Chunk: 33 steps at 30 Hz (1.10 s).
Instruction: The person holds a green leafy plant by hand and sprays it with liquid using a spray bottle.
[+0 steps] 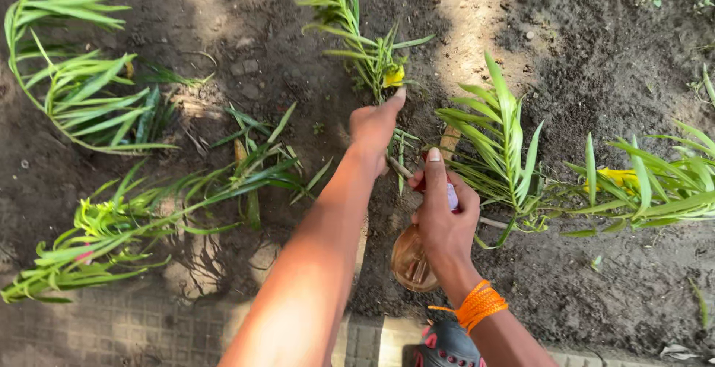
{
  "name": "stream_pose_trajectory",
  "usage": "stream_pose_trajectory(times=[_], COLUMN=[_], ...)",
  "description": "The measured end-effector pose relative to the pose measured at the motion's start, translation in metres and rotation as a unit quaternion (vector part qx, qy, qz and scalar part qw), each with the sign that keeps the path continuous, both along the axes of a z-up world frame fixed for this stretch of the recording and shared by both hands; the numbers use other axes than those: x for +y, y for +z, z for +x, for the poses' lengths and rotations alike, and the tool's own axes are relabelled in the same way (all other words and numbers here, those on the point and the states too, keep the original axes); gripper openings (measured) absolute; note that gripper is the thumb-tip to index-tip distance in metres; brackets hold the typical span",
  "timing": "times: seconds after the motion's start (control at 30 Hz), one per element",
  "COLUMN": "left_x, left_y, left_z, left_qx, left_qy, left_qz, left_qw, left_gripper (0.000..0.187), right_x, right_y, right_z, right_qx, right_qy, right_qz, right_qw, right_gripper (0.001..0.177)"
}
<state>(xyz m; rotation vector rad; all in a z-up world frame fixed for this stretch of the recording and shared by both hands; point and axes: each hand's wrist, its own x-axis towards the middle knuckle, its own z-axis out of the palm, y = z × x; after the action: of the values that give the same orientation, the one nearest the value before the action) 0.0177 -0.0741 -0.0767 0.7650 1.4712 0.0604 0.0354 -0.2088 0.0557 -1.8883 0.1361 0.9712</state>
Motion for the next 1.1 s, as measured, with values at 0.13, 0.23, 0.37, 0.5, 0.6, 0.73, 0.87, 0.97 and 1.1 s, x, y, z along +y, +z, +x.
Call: stream_pose_trajectory(times=[0.13,0.23,0.37,0.5,0.6,0.73,0.87,0.97,1.1], left_x=[-0.009,-0.011,-0.011,-0.007,-0.006,-0.007,-0.008,-0.014,-0.013], left_y=[-0.034,-0.059,-0.06,-0.038,-0.018,-0.009,-0.013,-0.006,-0.001], left_z=[0.028,0.046,0.06,0.056,0.051,0.047,0.034,0.015,-0.001], left_qx=[0.001,-0.04,-0.1,-0.122,-0.095,-0.098,-0.134,-0.144,-0.154], left_qy=[0.113,0.221,0.297,0.335,0.3,0.308,0.324,0.287,0.23], left_qz=[-0.037,-0.028,-0.032,-0.042,-0.059,-0.062,-0.111,-0.106,-0.069], left_qw=[0.993,0.974,0.949,0.933,0.947,0.944,0.93,0.941,0.958], left_gripper=[0.052,0.042,0.038,0.029,0.035,0.025,0.021,0.019,0.025], right_x=[-0.005,-0.007,-0.01,-0.012,-0.012,-0.012,-0.008,-0.007,-0.004], right_y=[-0.004,-0.005,-0.007,-0.005,-0.005,-0.003,0.001,0.007,0.011], right_z=[0.005,0.009,0.019,0.021,0.022,0.02,0.02,0.017,0.015], right_qx=[0.007,0.017,0.005,0.003,0.013,0.01,0.007,0.011,-0.061], right_qy=[-0.006,-0.015,-0.008,0.001,0.005,0.013,0.029,0.034,0.069], right_qz=[-0.037,-0.032,-0.03,-0.051,-0.052,-0.018,-0.021,-0.019,-0.044], right_qw=[0.999,0.999,1.0,0.999,0.999,1.0,0.999,0.999,0.995], right_gripper=[0.055,0.053,0.052,0.052,0.055,0.051,0.05,0.048,0.055])
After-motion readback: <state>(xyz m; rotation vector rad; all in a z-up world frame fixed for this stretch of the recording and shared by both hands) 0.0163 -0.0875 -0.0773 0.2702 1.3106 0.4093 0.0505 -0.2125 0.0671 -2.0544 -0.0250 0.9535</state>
